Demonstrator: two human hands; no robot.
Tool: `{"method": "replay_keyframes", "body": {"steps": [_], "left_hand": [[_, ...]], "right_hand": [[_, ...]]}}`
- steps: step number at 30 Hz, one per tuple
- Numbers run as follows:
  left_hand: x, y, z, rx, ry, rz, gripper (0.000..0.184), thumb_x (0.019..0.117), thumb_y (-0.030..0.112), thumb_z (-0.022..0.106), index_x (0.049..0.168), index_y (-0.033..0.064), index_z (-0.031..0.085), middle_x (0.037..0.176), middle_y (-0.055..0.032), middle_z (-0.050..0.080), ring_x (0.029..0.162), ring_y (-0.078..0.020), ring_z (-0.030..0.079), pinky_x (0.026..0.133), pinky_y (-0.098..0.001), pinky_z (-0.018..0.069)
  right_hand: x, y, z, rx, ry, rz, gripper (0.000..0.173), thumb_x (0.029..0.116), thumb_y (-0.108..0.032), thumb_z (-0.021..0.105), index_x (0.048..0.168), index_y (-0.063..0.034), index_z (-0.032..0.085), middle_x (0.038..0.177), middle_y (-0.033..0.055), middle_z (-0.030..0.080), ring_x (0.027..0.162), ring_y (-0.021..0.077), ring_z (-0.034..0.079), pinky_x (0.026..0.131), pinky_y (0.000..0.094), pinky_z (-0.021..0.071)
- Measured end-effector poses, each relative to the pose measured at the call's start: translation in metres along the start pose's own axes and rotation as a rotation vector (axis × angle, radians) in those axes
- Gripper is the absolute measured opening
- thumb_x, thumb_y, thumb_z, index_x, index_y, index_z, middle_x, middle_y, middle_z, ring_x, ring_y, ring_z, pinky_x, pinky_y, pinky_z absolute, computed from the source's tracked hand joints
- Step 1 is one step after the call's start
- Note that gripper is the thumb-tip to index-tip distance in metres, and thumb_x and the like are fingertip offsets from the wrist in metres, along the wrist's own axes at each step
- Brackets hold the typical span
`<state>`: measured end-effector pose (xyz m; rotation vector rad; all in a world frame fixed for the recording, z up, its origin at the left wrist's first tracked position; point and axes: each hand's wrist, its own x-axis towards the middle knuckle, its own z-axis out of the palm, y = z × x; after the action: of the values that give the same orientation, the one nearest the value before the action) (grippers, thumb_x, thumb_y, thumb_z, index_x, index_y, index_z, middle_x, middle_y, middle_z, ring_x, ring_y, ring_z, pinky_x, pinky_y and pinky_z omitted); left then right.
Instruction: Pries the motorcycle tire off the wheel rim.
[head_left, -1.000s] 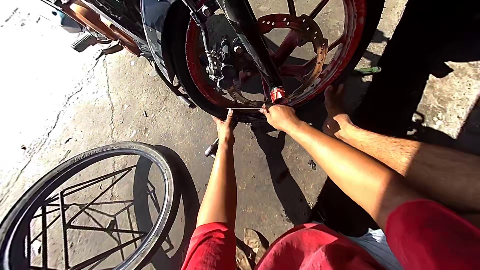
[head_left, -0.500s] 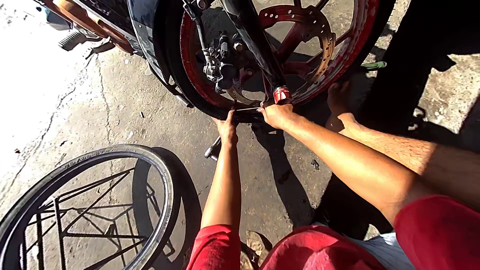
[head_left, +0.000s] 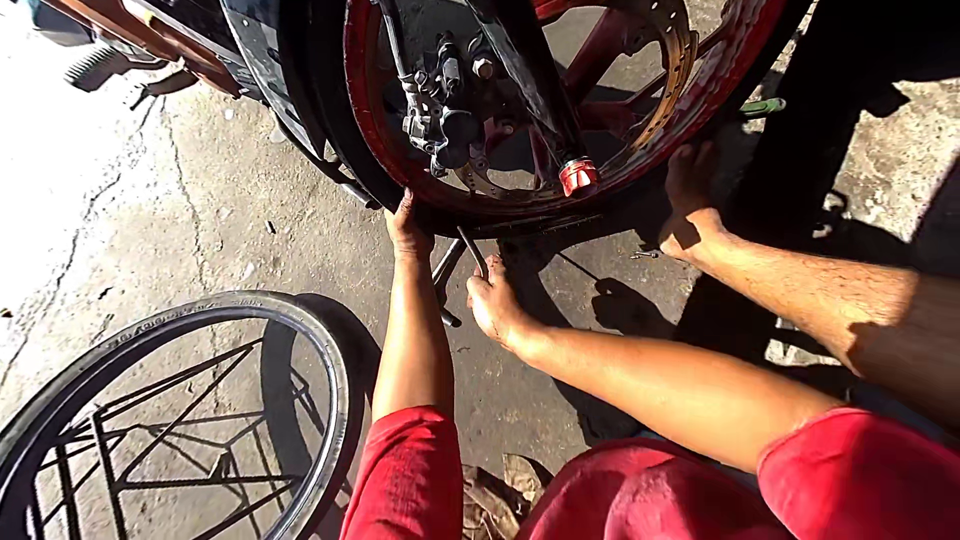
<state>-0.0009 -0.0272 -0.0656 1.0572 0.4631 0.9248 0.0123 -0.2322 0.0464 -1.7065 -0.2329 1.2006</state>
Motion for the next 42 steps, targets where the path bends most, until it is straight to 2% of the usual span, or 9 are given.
{"method": "replay_keyframes", "body": {"steps": [5,11,15,19,21,24,27,34,42], "left_hand": [[0.006,-0.004,-0.006,-0.032,-0.049,0.002,0.086,0.0730,0.057,0.087,0.133,0.0079,0.050,0.112,-0.0084,0.072,0.104,-0.0208,0.071,0.094,-0.0459,0.0588],[0.000,-0.006,-0.003,0.045,0.001,0.020,0.094,0.0705,0.064,0.086,0.135,0.0075,0.047,0.114,-0.0079,0.071,0.104,-0.0201,0.071,0.093,-0.0453,0.0597],[0.012,-0.008,-0.012,0.041,-0.097,0.051,0.089,0.0721,0.061,0.086,0.134,0.0103,0.048,0.115,-0.0052,0.070,0.105,-0.0182,0.070,0.094,-0.0436,0.0590],[0.016,-0.013,-0.016,0.006,-0.163,0.084,0.082,0.0755,0.056,0.086,0.133,0.0109,0.050,0.114,-0.0049,0.071,0.105,-0.0182,0.070,0.094,-0.0431,0.0592],[0.016,-0.013,-0.015,0.001,-0.164,0.089,0.082,0.0745,0.056,0.087,0.132,0.0112,0.050,0.112,-0.0037,0.072,0.103,-0.0175,0.071,0.093,-0.0425,0.0599],[0.013,-0.012,-0.016,0.003,-0.147,0.095,0.081,0.0740,0.056,0.087,0.131,0.0102,0.052,0.110,-0.0041,0.073,0.101,-0.0181,0.072,0.093,-0.0432,0.0604],[0.014,-0.012,-0.015,-0.009,-0.146,0.093,0.079,0.0746,0.054,0.088,0.129,0.0086,0.054,0.109,-0.0057,0.073,0.101,-0.0194,0.072,0.093,-0.0442,0.0602],[0.014,-0.011,-0.017,0.022,-0.161,0.072,0.085,0.0740,0.057,0.087,0.134,0.0089,0.050,0.113,-0.0064,0.072,0.105,-0.0205,0.071,0.095,-0.0455,0.0595],[0.012,-0.009,-0.016,0.026,-0.166,0.052,0.088,0.0748,0.056,0.087,0.137,0.0084,0.046,0.117,-0.0094,0.071,0.108,-0.0235,0.070,0.097,-0.0477,0.0586]], "right_hand": [[-0.003,0.024,0.029,-0.070,0.103,-0.076,0.029,0.1034,-0.013,0.042,0.127,0.0004,0.051,0.094,0.0116,0.061,0.084,0.0206,0.063,0.078,0.0395,0.0538],[0.026,0.074,0.078,-0.105,0.116,0.144,0.037,0.1079,-0.017,0.043,0.142,-0.0037,0.045,0.113,0.0219,0.069,0.106,0.0342,0.069,0.090,0.0520,0.0555],[0.045,0.071,0.081,-0.037,0.083,0.137,0.039,0.1085,-0.011,0.041,0.145,0.0005,0.041,0.125,0.0240,0.065,0.115,0.0324,0.066,0.099,0.0476,0.0527],[0.042,0.068,0.016,-0.139,0.044,-0.007,0.039,0.1010,-0.008,0.049,0.139,-0.0002,0.041,0.109,0.0186,0.062,0.098,0.0265,0.064,0.086,0.0435,0.0531],[0.038,0.059,-0.041,-0.271,0.042,-0.150,0.039,0.1006,-0.010,0.050,0.138,0.0021,0.047,0.109,0.0173,0.062,0.098,0.0238,0.062,0.089,0.0407,0.0525],[0.036,0.033,-0.117,-0.587,0.137,-0.247,0.030,0.1077,-0.024,0.052,0.129,-0.0079,0.065,0.111,0.0143,0.070,0.103,0.0269,0.067,0.095,0.0503,0.0527],[0.038,0.001,-0.159,-0.937,0.330,-0.388,0.030,0.1053,-0.026,0.057,0.116,-0.0016,0.071,0.110,0.0237,0.072,0.107,0.0424,0.068,0.091,0.0655,0.0513],[0.064,-0.028,-0.172,-1.291,0.344,-0.897,0.016,0.0913,-0.016,0.065,0.091,-0.0014,0.072,0.087,0.0213,0.072,0.085,0.0382,0.073,0.072,0.0565,0.0560],[0.056,-0.033,-0.149,-1.390,0.155,-0.624,0.020,0.0984,-0.017,0.058,0.099,-0.0018,0.072,0.097,0.0225,0.071,0.097,0.0419,0.070,0.081,0.0611,0.0557]]}}
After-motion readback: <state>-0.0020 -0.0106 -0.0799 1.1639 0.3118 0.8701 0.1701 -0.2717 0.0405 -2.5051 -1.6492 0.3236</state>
